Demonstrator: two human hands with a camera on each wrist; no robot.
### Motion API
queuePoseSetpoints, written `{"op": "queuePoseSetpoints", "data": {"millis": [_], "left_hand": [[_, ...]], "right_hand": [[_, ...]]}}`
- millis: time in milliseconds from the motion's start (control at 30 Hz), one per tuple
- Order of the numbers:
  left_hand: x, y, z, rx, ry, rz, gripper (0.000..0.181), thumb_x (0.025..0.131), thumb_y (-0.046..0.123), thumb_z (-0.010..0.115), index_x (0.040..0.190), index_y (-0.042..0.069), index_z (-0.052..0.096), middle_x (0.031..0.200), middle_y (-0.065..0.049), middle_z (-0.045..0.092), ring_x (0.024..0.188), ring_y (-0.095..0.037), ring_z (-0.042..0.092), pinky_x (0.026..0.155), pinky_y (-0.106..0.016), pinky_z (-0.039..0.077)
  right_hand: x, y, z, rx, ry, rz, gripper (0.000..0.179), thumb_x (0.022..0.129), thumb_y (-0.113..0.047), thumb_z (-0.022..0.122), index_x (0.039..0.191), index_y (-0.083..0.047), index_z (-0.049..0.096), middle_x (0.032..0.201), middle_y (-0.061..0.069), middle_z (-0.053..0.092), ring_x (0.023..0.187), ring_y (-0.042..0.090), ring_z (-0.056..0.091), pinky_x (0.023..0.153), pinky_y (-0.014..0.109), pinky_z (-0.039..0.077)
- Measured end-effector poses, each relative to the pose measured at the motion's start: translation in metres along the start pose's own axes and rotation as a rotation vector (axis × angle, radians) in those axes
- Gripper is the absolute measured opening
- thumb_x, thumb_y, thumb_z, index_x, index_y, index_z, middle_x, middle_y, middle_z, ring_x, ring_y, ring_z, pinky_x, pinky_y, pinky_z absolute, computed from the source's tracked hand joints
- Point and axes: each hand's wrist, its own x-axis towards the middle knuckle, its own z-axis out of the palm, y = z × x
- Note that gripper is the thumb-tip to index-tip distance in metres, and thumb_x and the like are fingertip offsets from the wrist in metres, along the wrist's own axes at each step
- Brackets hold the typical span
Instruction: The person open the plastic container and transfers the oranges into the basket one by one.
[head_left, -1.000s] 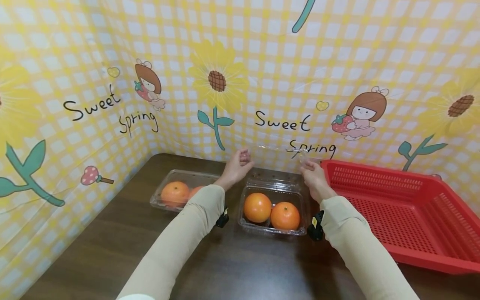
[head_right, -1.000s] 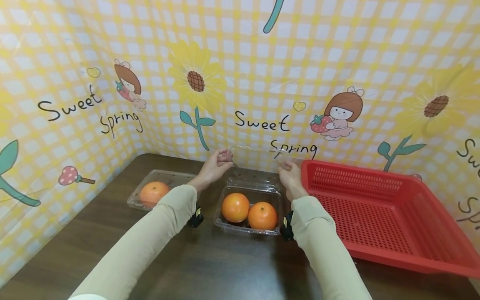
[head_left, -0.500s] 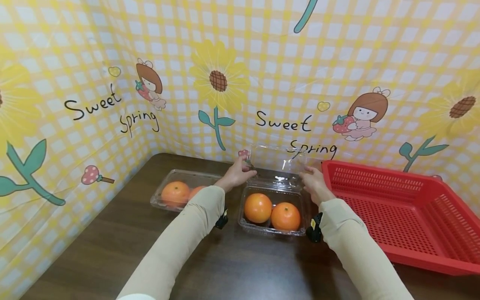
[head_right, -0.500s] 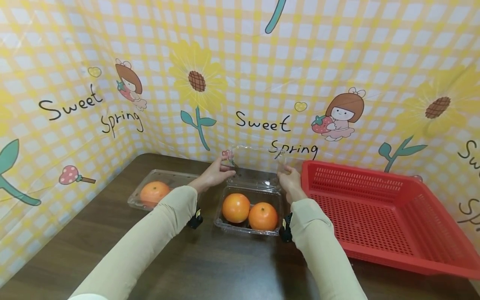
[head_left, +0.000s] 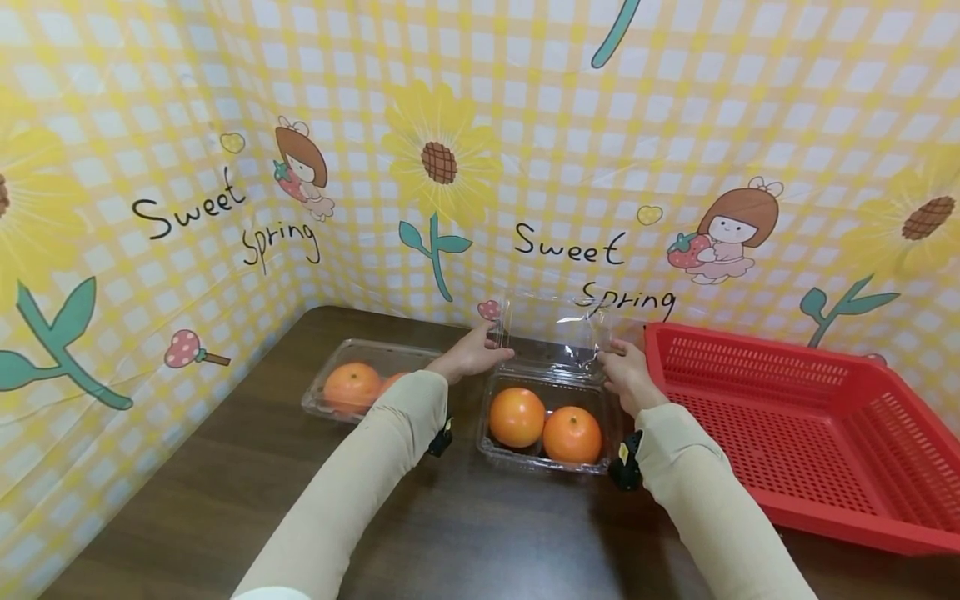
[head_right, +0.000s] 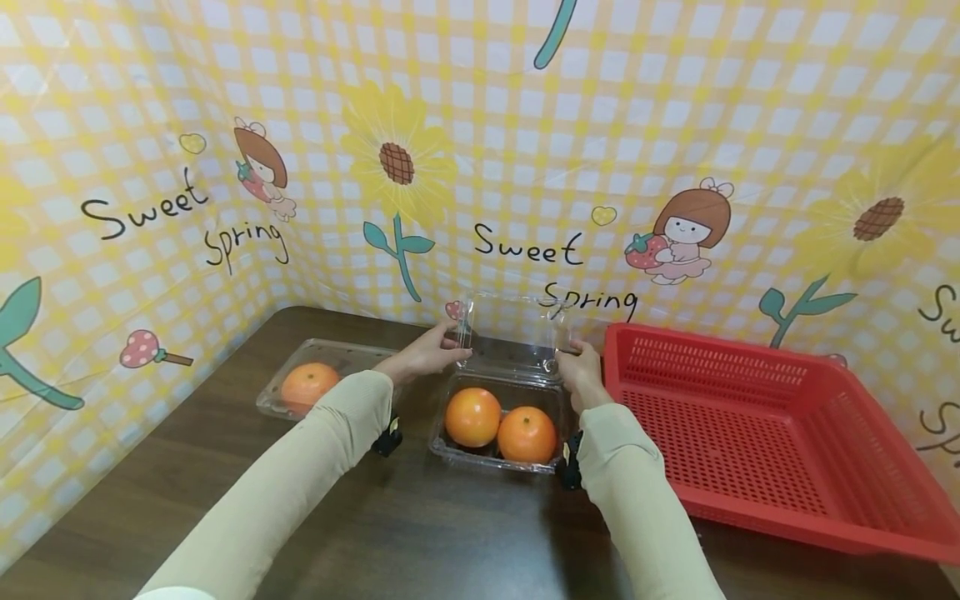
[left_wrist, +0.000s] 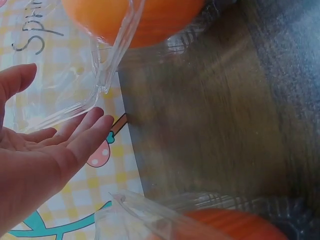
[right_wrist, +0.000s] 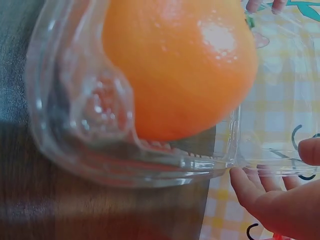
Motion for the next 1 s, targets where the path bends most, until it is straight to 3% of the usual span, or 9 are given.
{"op": "queuePoseSetpoints", "data": {"millis": [267, 500, 767, 1000], "left_hand": [[-0.0007, -0.0029, 0.0007, -0.055, -0.036, -0.032, 0.069, 0.088, 0.024, 0.055, 0.141, 0.004, 0.014, 0.131, -0.021, 0.039, 0.110, -0.032, 0.047, 0.082, -0.040, 0.045], [-0.0023, -0.0042, -0.0016, -0.065, -0.064, -0.028, 0.066, 0.089, 0.023, 0.053, 0.141, 0.004, 0.016, 0.131, -0.023, 0.038, 0.112, -0.033, 0.045, 0.083, -0.043, 0.044], [-0.0015, -0.0058, -0.0027, -0.088, -0.077, -0.011, 0.065, 0.088, 0.021, 0.054, 0.139, 0.001, 0.018, 0.128, -0.026, 0.039, 0.110, -0.034, 0.046, 0.083, -0.044, 0.044], [-0.0022, -0.0048, -0.0037, -0.047, -0.064, -0.018, 0.063, 0.089, 0.022, 0.053, 0.139, 0.003, 0.020, 0.128, -0.023, 0.040, 0.110, -0.032, 0.046, 0.082, -0.040, 0.045]], "right_hand": [[-0.0001, 0.0020, 0.0031, -0.004, 0.017, 0.002, 0.054, 0.093, -0.011, 0.038, 0.141, -0.002, 0.014, 0.138, 0.021, 0.026, 0.125, 0.032, 0.027, 0.097, 0.045, 0.030], [-0.0009, 0.0019, 0.0011, -0.022, 0.001, 0.014, 0.057, 0.094, -0.013, 0.040, 0.142, -0.004, 0.011, 0.141, 0.019, 0.020, 0.128, 0.032, 0.022, 0.098, 0.045, 0.029], [-0.0021, 0.0023, -0.0008, -0.043, 0.018, 0.016, 0.057, 0.093, -0.015, 0.041, 0.141, -0.004, 0.013, 0.137, 0.020, 0.026, 0.124, 0.034, 0.027, 0.097, 0.046, 0.031], [-0.0065, -0.0012, -0.0002, -0.022, 0.008, 0.017, 0.055, 0.093, -0.011, 0.038, 0.141, -0.003, 0.013, 0.138, 0.020, 0.026, 0.125, 0.034, 0.025, 0.098, 0.047, 0.028]]}}
